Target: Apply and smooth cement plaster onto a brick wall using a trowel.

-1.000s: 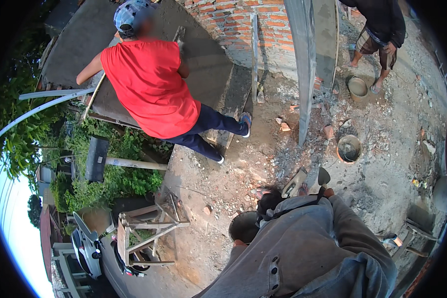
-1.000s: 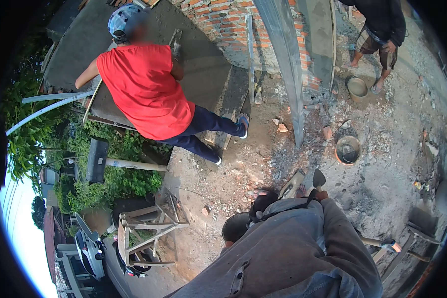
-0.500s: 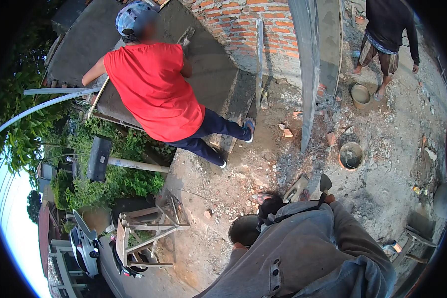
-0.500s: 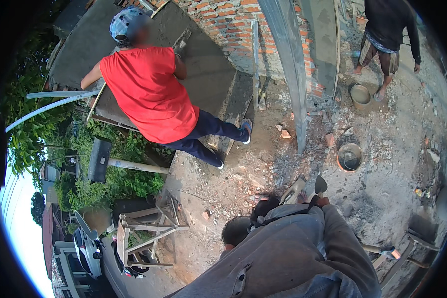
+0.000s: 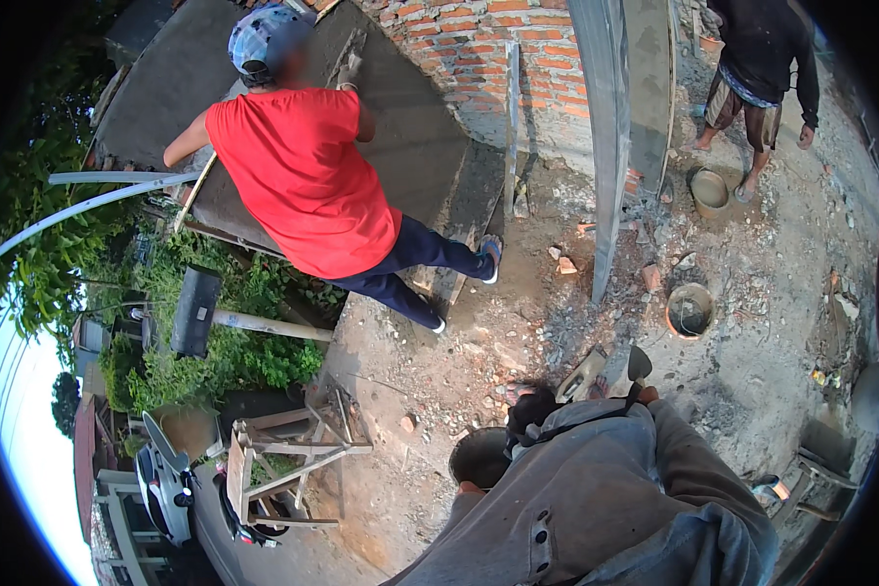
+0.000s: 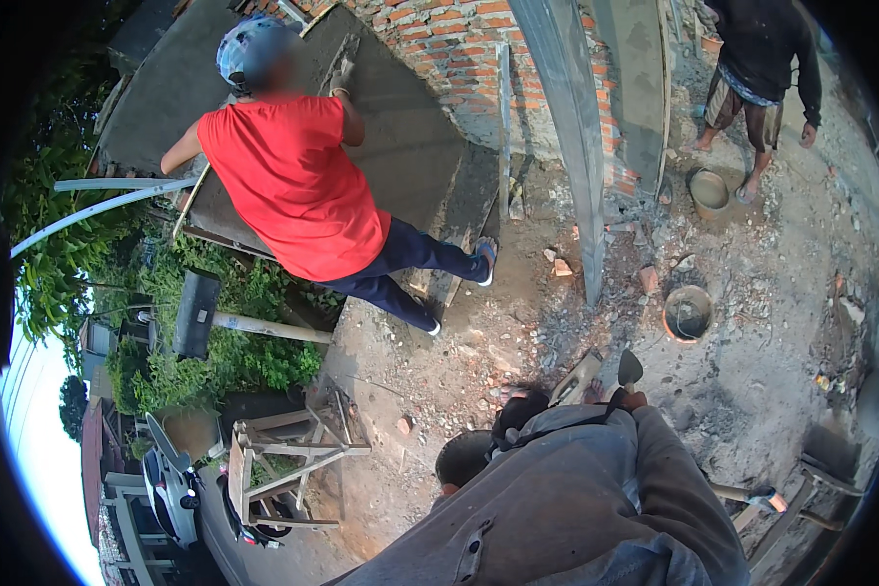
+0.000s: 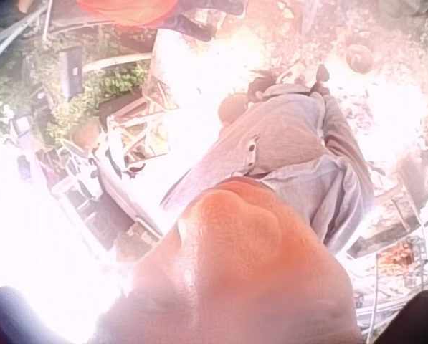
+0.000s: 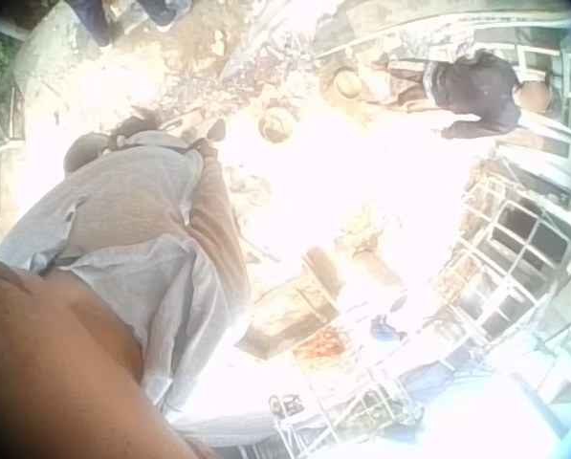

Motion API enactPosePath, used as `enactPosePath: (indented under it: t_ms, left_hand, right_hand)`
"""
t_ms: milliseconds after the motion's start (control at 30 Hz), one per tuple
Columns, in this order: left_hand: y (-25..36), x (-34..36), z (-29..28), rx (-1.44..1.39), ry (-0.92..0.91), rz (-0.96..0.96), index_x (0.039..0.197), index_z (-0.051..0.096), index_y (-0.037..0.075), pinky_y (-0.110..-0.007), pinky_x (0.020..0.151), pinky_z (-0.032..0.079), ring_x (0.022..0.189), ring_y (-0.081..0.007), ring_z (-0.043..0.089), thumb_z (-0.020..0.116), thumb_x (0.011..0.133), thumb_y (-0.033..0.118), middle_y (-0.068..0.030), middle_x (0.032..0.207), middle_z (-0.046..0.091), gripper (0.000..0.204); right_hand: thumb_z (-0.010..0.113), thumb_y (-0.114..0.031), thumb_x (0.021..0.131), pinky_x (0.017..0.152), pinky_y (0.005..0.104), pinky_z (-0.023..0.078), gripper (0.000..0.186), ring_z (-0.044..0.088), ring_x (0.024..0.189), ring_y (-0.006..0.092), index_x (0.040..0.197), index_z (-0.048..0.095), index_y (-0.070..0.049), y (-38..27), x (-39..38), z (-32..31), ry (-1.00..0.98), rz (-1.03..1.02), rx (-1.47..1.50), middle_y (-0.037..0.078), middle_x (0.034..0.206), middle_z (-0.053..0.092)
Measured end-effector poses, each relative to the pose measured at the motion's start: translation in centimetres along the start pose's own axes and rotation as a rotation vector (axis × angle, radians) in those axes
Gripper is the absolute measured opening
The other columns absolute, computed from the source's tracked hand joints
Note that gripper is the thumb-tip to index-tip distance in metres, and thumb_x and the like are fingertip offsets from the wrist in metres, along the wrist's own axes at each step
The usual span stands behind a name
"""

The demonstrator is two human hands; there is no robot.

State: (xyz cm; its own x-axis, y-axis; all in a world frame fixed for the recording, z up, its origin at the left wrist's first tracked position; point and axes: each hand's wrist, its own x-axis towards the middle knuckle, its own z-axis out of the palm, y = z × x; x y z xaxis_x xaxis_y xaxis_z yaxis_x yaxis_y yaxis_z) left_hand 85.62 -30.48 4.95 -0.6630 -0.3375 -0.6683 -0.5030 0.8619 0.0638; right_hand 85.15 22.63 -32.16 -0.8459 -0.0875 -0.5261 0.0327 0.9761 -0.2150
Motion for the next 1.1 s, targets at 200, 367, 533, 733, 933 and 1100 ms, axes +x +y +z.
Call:
enactPosePath:
  t_ms: [200, 367, 533, 733, 933, 1100]
  left_hand:
    - [-3.1, 2.8, 2.7, -0.019, -0.032, -0.091, 0.076, 0.062, 0.001, -0.042, 0.074, 0.052, 0.085, -0.0357, 0.066, 0.071, 0.065, 0.011, -0.0230, 0.079, 0.064, 0.017]
    - [-3.3, 1.9, 3.2, -0.033, 0.084, 0.079, 0.070, 0.055, 0.004, -0.044, 0.072, 0.052, 0.079, -0.0375, 0.065, 0.070, 0.067, 0.012, -0.0204, 0.070, 0.060, 0.017]
    - [-1.0, 2.4, 1.7, 0.113, -0.012, -0.024, 0.078, 0.063, 0.004, -0.047, 0.080, 0.052, 0.092, -0.0395, 0.064, 0.067, 0.069, 0.014, -0.0233, 0.085, 0.066, 0.014]
    - [-0.6, 0.4, 1.8, 0.073, 0.108, -0.038, 0.080, 0.066, 0.004, -0.045, 0.081, 0.052, 0.094, -0.0376, 0.065, 0.070, 0.067, 0.012, -0.0237, 0.089, 0.067, 0.016]
    - [0.5, 0.0, 0.4, 0.049, 0.109, 0.008, 0.080, 0.067, 0.003, -0.044, 0.081, 0.053, 0.093, -0.0367, 0.065, 0.071, 0.066, 0.011, -0.0233, 0.089, 0.067, 0.017]
    - [0.4, 0.7, 0.5, 0.018, 0.117, 0.029, 0.081, 0.067, 0.003, -0.043, 0.080, 0.053, 0.093, -0.0357, 0.065, 0.072, 0.065, 0.011, -0.0229, 0.089, 0.067, 0.018]
  right_hand:
    - [0.062, -0.043, 0.075, 0.057, 0.0408, 0.051, 0.025, 0.069, 0.069, 0.0270, 0.082, 0.071, -0.020, 1.6, -5.7, 1.9, 0.025, -0.033, 0.003, 0.006, 0.077, 0.070]
    - [0.062, -0.042, 0.075, 0.057, 0.0413, 0.051, 0.025, 0.069, 0.069, 0.0273, 0.082, 0.071, -0.020, 2.0, -6.0, 1.9, 0.026, -0.013, 0.018, 0.007, 0.077, 0.070]
    - [0.061, -0.042, 0.076, 0.058, 0.0417, 0.051, 0.025, 0.069, 0.069, 0.0277, 0.082, 0.070, -0.019, -0.1, 0.2, -0.1, 0.033, 0.015, 0.035, 0.007, 0.077, 0.070]
    - [0.061, -0.042, 0.076, 0.058, 0.0423, 0.052, 0.025, 0.069, 0.069, 0.0280, 0.082, 0.070, -0.019, 1.3, -4.0, 1.4, 0.039, -0.024, 0.037, 0.008, 0.077, 0.070]
    - [0.061, -0.041, 0.076, 0.059, 0.0429, 0.052, 0.026, 0.068, 0.070, 0.0287, 0.083, 0.069, -0.018, 0.4, -1.3, -0.2, 0.058, 0.016, 0.068, 0.009, 0.078, 0.070]
    - [0.061, -0.040, 0.076, 0.061, 0.0440, 0.053, 0.027, 0.068, 0.073, 0.0306, 0.090, 0.068, -0.017, 0.1, -0.6, -0.3, 0.069, 0.051, 0.125, 0.012, 0.082, 0.069]
